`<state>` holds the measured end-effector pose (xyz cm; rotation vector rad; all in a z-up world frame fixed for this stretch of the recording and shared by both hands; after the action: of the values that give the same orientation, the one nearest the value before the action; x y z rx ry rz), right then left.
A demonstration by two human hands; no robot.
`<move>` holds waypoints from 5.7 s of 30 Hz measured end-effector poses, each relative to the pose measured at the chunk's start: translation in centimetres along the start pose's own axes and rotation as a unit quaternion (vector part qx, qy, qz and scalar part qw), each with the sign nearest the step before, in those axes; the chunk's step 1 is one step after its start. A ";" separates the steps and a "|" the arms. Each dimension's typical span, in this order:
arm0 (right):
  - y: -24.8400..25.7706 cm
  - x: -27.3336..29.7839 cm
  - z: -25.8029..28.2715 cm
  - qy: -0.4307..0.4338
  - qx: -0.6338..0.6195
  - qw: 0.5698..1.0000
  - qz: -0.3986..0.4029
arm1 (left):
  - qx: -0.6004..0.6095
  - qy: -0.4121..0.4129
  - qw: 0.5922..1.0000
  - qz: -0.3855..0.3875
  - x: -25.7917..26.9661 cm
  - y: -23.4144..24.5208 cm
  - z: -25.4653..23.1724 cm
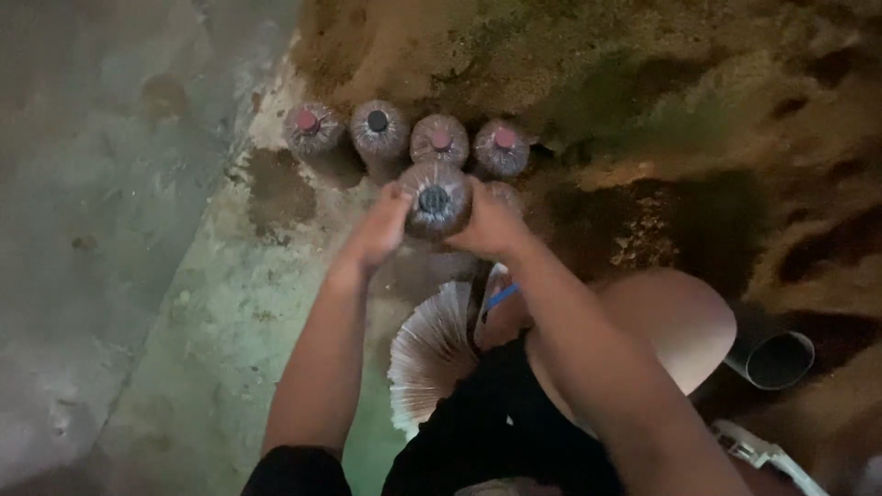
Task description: The person uses a grey plastic cylinder to scoop soil and fill clear plastic bags, compacting the soil inside the bags by hand before setting them aside on the floor.
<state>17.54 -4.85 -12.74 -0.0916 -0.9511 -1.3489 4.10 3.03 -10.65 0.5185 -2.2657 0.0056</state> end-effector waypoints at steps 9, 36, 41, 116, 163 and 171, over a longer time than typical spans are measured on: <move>0.4 -1.4 -0.3 -0.056 0.259 0.964 0.038 | 0.120 0.036 0.992 -0.018 -4.9 -3.0 5.0; 0.3 -4.6 -14.1 -0.137 0.040 0.990 -0.001 | 0.513 -0.048 0.856 -0.041 -14.2 -7.2 13.9; -1.3 -6.4 -19.2 -0.186 0.054 0.980 0.032 | 0.559 -0.075 0.826 -0.005 -16.4 -8.6 16.1; -29.1 13.5 -41.8 -0.126 -0.193 0.973 0.004 | -0.741 0.125 0.472 0.462 -14.8 -43.3 17.9; -13.7 20.0 -39.1 -0.224 -0.083 0.967 -0.084 | -0.653 0.039 0.616 0.439 -10.5 -46.6 13.5; -21.0 17.2 -45.3 -0.201 0.036 0.976 -0.075 | -0.736 0.053 0.517 0.433 -9.8 -46.4 13.1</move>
<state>22.18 -49.59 -40.44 -0.2492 -1.3676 -1.4625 17.82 -38.08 -33.98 -1.4518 -1.3445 -1.1992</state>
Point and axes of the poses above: each hand's wrist, its own x-axis away from the middle knuckle, its own y-axis out of the back of the hand, z = x × y, the point moved 8 cm from there along -x, towards the middle knuckle, and after that the axes turned 9 degrees about z, right-handed, at the moved point
